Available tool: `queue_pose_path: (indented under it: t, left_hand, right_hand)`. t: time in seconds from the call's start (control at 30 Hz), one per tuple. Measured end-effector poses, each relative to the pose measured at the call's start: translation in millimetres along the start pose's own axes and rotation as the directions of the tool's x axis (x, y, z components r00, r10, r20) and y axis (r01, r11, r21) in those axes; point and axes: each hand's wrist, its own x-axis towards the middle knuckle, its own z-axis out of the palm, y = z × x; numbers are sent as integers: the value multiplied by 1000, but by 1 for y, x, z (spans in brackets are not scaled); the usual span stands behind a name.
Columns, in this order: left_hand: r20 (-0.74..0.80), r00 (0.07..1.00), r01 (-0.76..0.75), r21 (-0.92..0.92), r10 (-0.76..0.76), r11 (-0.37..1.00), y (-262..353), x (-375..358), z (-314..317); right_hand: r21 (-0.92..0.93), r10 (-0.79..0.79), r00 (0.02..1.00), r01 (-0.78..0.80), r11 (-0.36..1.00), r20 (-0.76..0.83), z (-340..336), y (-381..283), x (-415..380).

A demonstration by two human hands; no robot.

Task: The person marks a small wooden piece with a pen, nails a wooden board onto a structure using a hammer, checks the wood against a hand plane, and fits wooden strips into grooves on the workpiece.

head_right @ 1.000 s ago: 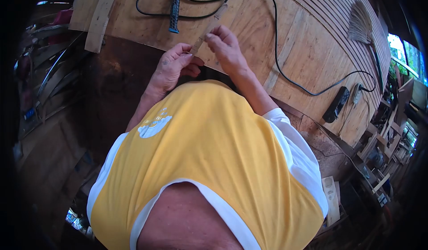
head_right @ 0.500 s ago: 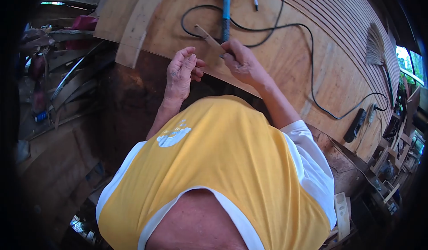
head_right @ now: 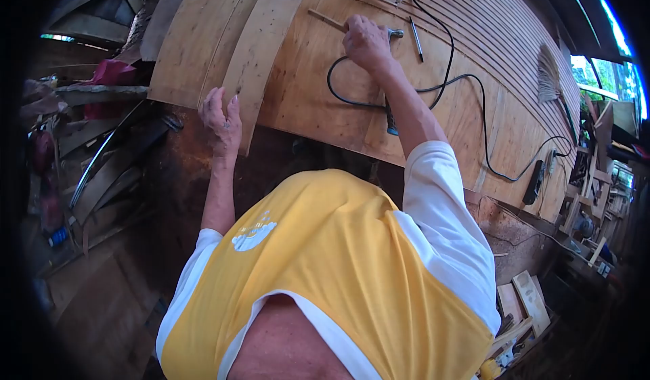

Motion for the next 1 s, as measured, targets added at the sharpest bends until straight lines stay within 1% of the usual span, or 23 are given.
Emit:
queue_pose_path:
  t: [0.03, 0.1, 0.13, 0.23, 0.33, 0.43, 0.53, 0.63, 0.83, 0.93, 1.0]
  left_hand:
    - [13, 1000, 9, 30, -9, 1000, -6, 1, 6]
    - [103, 990, 81, 110, -93, 991, 5, 5, 5]
    - [147, 979, 116, 155, -139, 981, 10, 4, 4]
    - [165, 974, 138, 121, -157, 983, 8, 6, 6]
    - [172, 973, 130, 150, -155, 980, 11, 8, 4]
    - [174, 973, 128, 152, -154, 980, 11, 9, 5]
    - [173, 974, 125, 143, -149, 982, 14, 12, 5]
    - [186, 972, 115, 149, -142, 982, 15, 15, 5]
    - [217, 965, 112, 162, -146, 980, 23, 22, 3]
    - [237, 960, 104, 183, -146, 978, 23, 25, 3]
    - [237, 962, 97, 181, -139, 979, 24, 26, 3]
  right_hand:
    - [-15, -5, 1000, 5, 1000, -11, 0, 7, 13]
    - [-44, -11, 1000, 10, 999, -28, -1, 22, 36]
    - [-38, 23, 999, -24, 999, -22, 5, 32, 47]
    - [-49, 27, 997, -23, 999, 69, 23, 50, 72]
    - [65, -75, 990, 67, 996, 117, 47, 61, 90]
    - [88, -193, 976, 184, 979, 97, 49, 67, 97]
    - [24, -231, 973, 231, 973, -29, 45, 62, 95]
    - [46, -229, 971, 226, 973, 74, 43, 67, 100]
    - [137, -272, 960, 261, 956, 68, 41, 70, 103]
    - [103, -274, 961, 269, 958, 41, 41, 63, 105]
    - [132, -284, 958, 276, 952, 50, 41, 64, 108]
